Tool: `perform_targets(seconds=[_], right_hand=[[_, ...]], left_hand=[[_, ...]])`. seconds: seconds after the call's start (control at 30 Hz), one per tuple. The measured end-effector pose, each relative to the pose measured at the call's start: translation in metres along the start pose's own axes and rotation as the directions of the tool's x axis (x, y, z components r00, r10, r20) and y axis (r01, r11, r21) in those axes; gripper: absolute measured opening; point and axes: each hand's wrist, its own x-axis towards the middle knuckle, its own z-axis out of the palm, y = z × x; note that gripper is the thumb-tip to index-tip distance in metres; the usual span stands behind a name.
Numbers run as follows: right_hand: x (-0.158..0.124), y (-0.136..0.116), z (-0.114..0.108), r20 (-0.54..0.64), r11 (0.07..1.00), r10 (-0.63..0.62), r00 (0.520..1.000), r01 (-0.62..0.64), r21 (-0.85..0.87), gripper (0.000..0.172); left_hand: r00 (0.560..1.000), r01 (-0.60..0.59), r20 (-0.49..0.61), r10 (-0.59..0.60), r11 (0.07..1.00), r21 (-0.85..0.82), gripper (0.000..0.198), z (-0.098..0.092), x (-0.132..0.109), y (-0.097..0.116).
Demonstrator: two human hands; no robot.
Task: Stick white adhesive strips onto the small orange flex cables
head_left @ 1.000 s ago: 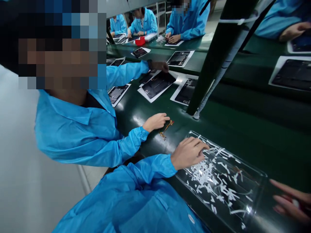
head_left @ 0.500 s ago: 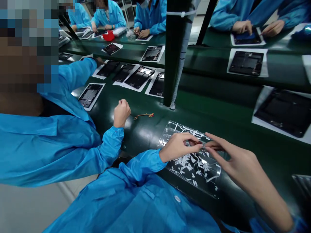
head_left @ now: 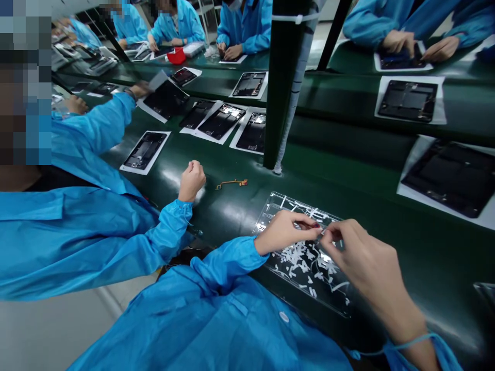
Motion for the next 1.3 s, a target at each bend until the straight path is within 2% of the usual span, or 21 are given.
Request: perform_targets(seconds=[0.1, 0.2, 0.3, 0.37, 0.4, 0.47, 0.6, 0.73, 0.9, 1.0, 1.13, 1.23, 1.3], right_hand=[[0.001, -0.008, 0.005, -0.020, 0.985, -0.029, 0.999, 0.025, -0.173, 0.011], [0.002, -0.012, 0.009, -0.009, 0.981, -0.024, 1.000, 0.022, -0.194, 0.010], [0.004, -0.011, 0.011, -0.001, 0.995, 0.091, 0.996, -0.091, 0.042, 0.008], [0.005, -0.008, 0.009, 0.070, 0.951, 0.151, 0.986, -0.164, 0.261, 0.008], [0.006, -0.006, 0.008, 0.108, 0.928, 0.144, 0.984, -0.172, 0.332, 0.010], [0.007, -0.001, 0.004, 0.111, 0.924, 0.085, 0.990, -0.120, 0.363, 0.015], [0.008, 0.004, 0.002, -0.024, 0.989, -0.019, 1.000, 0.022, 0.148, 0.012], [0.009, 0.003, 0.007, -0.045, 0.990, -0.128, 0.991, 0.125, -0.061, 0.019], [0.009, 0.001, 0.012, -0.055, 0.961, -0.232, 0.971, 0.220, -0.165, 0.017], [0.009, -0.001, 0.018, -0.028, 0.966, -0.183, 0.983, 0.175, -0.191, 0.018], [0.013, -0.006, 0.028, -0.019, 0.991, -0.061, 0.998, 0.058, -0.124, 0.017], [0.017, -0.005, 0.027, -0.023, 0.991, 0.097, 0.995, -0.094, 0.095, 0.014], [0.016, 0.001, 0.021, 0.039, 0.937, 0.194, 0.980, -0.197, 0.287, 0.014]], left_hand=[[0.993, 0.115, 0.052, -0.107, 0.976, -0.183, 0.025, -0.002, 0.004, 0.001], [0.985, 0.166, 0.088, -0.148, 0.947, -0.274, 0.027, -0.003, 0.006, 0.001], [0.990, 0.120, -0.040, -0.137, 0.951, -0.285, 0.028, -0.001, 0.009, -0.003], [0.986, 0.071, -0.127, -0.111, 0.955, -0.288, 0.030, -0.001, 0.011, -0.008], [0.986, 0.055, -0.137, -0.098, 0.956, -0.288, 0.031, -0.002, 0.011, -0.009], [0.991, 0.059, -0.098, -0.089, 0.959, -0.277, 0.033, -0.005, 0.011, -0.010], [0.993, 0.121, 0.025, -0.118, 0.960, -0.253, 0.037, -0.013, 0.008, -0.006], [0.993, 0.111, -0.007, -0.116, 0.964, -0.240, 0.038, -0.013, 0.007, -0.005], [0.997, 0.064, -0.026, -0.073, 0.965, -0.255, 0.044, -0.010, 0.006, -0.008], [0.998, 0.052, -0.021, -0.059, 0.968, -0.244, 0.045, -0.010, 0.004, -0.010], [0.997, 0.054, -0.037, -0.064, 0.974, -0.218, 0.040, -0.011, 0.004, -0.013], [0.999, 0.019, -0.039, -0.023, 0.994, -0.106, 0.032, -0.016, 0.004, -0.015], [0.998, -0.011, -0.066, 0.012, 1.000, 0.015, 0.029, -0.022, 0.004, -0.014]])
